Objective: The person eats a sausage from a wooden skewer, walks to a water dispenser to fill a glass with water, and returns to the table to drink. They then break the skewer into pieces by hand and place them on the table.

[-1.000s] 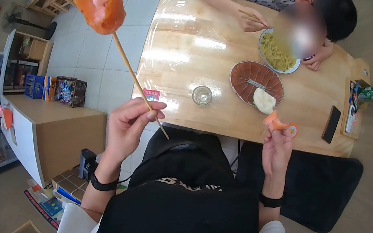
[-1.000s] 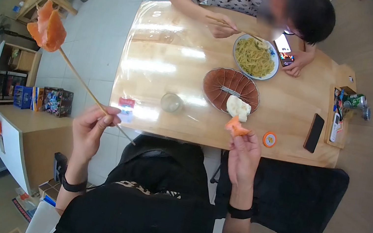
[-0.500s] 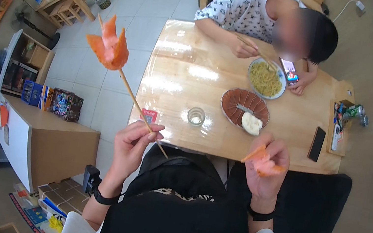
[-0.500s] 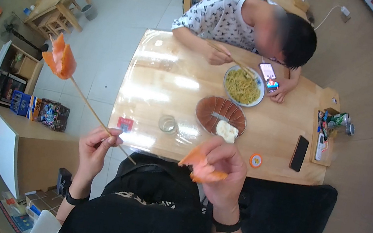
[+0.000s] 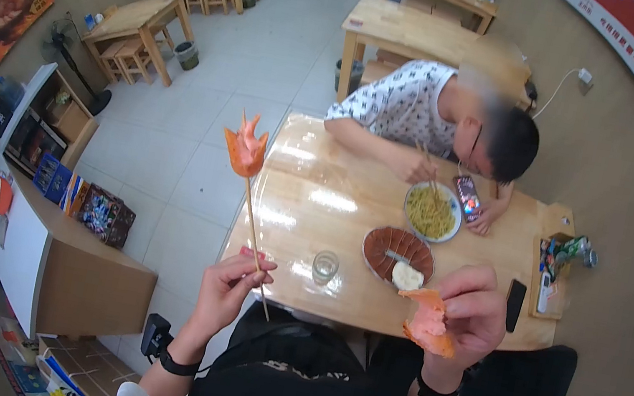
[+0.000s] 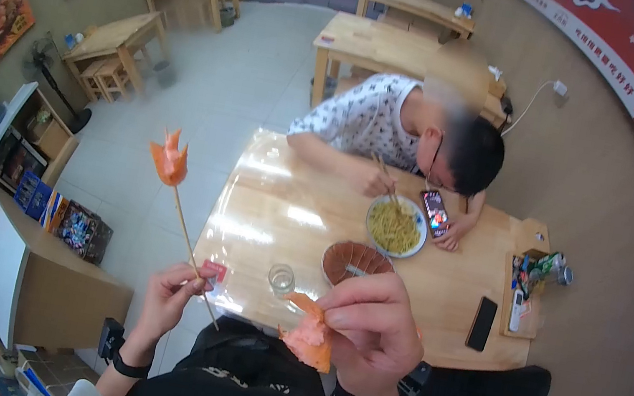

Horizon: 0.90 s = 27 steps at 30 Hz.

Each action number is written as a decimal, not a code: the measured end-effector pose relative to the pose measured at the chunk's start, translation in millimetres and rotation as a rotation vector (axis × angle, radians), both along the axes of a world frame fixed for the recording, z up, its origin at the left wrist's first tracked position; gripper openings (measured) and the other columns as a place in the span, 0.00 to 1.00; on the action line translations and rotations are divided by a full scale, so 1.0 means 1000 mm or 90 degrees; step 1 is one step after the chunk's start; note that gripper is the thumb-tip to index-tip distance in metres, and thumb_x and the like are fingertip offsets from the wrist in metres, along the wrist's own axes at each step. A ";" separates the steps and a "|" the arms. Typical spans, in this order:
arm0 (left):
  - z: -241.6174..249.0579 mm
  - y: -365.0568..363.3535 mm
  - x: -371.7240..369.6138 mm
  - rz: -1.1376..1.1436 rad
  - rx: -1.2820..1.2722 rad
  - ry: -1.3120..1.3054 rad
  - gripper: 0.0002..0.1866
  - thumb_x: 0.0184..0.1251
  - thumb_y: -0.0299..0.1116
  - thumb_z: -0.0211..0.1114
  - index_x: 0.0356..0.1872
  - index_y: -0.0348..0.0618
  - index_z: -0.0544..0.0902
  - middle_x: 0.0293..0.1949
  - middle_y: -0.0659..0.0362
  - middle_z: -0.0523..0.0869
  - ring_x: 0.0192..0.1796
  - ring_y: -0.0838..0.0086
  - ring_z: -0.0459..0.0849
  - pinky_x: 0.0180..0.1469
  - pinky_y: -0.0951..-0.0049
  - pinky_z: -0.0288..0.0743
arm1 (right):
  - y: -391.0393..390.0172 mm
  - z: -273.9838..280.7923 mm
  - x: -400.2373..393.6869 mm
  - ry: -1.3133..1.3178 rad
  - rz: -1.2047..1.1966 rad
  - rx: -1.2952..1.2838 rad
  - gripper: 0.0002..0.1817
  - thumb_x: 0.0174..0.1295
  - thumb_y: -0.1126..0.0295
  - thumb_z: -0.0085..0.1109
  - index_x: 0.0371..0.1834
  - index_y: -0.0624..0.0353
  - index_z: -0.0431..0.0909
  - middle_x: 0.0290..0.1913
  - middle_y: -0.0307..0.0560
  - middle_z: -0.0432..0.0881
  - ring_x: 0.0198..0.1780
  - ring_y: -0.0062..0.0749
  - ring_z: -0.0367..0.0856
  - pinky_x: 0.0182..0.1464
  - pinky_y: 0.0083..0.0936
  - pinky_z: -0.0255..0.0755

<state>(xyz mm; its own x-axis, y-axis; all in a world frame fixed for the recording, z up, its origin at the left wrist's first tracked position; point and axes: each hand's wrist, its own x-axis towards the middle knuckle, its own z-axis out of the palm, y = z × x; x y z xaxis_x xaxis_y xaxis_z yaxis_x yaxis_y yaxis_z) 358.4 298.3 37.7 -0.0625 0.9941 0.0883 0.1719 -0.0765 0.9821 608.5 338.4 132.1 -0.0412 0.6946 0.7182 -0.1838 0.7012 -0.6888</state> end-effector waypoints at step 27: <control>0.007 -0.001 -0.011 -0.019 0.033 0.071 0.08 0.60 0.22 0.57 0.38 0.36 0.81 0.27 0.57 0.82 0.33 0.76 0.80 0.36 0.79 0.72 | 0.002 0.041 -0.021 -0.065 -0.075 0.074 0.13 0.45 0.75 0.67 0.32 0.59 0.73 0.35 0.48 0.74 0.34 0.28 0.75 0.38 0.20 0.70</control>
<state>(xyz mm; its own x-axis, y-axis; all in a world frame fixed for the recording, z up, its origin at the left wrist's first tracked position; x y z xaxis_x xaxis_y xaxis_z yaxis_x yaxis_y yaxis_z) 347.5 296.9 44.3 -0.0200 0.9892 0.1450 0.2763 -0.1339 0.9517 587.4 340.3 172.7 -0.0406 0.6119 0.7899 -0.0295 0.7894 -0.6131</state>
